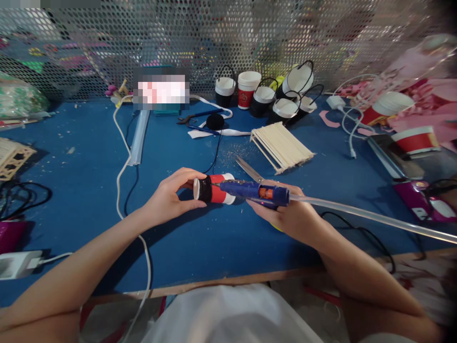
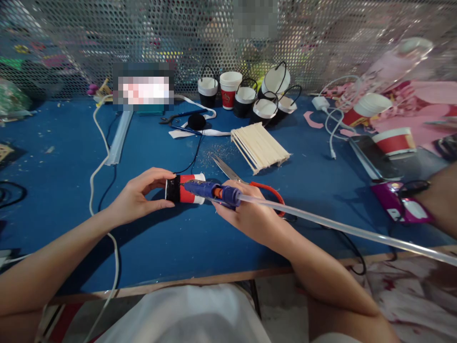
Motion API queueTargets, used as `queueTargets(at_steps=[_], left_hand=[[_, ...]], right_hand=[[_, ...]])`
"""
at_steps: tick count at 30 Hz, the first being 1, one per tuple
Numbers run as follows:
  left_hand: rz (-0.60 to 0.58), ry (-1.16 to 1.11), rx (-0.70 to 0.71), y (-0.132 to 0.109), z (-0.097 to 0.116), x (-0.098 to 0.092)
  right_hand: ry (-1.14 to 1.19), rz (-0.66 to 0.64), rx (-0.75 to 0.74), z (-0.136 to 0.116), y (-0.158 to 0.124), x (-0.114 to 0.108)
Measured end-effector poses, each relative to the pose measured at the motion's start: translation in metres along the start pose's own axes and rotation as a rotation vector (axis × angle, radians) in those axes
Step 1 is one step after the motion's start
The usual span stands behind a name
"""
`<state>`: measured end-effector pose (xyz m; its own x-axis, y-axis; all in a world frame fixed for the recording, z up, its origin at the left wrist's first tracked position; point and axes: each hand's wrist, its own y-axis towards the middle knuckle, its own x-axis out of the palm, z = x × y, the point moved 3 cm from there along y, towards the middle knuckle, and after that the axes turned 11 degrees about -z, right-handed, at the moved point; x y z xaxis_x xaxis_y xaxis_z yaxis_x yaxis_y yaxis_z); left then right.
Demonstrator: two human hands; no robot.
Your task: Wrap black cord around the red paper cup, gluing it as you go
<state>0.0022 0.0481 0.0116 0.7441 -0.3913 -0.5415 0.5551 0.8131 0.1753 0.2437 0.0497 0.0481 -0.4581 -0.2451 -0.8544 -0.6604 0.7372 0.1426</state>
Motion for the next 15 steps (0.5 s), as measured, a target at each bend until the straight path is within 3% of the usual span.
queueTargets(at_steps=[15], left_hand=[[-0.017, 0.323, 0.159, 0.0, 0.013, 0.002]], right_hand=[[-0.036, 0.068, 0.0, 0.002, 0.003, 0.0]])
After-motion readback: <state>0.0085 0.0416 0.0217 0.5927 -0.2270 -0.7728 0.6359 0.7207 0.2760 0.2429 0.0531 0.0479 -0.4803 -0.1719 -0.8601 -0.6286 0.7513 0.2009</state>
